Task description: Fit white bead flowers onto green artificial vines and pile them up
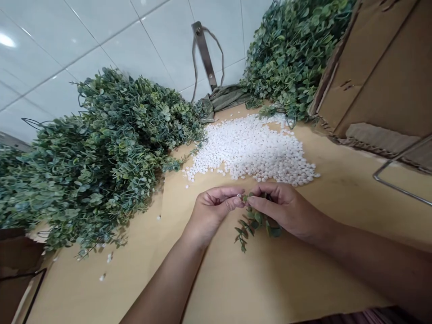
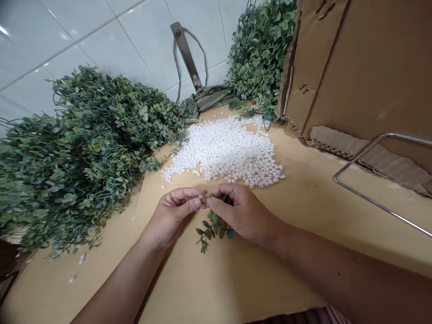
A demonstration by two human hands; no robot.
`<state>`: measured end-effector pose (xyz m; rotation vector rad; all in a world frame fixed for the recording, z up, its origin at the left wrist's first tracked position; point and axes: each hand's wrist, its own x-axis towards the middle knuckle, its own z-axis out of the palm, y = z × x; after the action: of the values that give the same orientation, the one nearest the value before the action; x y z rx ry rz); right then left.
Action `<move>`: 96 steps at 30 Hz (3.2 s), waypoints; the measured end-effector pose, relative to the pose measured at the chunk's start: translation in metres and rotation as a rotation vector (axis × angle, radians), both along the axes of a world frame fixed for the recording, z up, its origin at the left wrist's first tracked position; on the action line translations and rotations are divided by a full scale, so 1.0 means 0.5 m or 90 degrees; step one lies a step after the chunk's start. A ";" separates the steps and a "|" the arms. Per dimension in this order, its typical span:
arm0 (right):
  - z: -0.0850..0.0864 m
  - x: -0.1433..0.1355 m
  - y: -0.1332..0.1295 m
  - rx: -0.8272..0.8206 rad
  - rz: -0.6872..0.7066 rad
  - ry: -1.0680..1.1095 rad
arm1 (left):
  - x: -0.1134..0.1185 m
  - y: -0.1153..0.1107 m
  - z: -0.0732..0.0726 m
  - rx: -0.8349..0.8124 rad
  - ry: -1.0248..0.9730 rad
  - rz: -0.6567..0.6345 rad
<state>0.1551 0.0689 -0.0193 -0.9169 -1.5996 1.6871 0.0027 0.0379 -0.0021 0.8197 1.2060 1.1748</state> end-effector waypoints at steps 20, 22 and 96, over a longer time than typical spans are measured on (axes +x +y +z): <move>-0.005 0.009 -0.013 0.165 -0.065 -0.031 | 0.011 -0.001 -0.016 -0.010 -0.028 0.030; -0.007 0.010 -0.015 0.179 -0.063 -0.040 | 0.011 -0.001 -0.016 -0.008 -0.026 0.026; -0.006 0.019 -0.008 0.012 -0.070 0.102 | 0.013 -0.040 0.013 0.319 0.466 -0.110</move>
<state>0.1645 0.0651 -0.0223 -0.8234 -1.4323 1.6232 0.0090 0.0180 0.0043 1.8066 1.3871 1.0743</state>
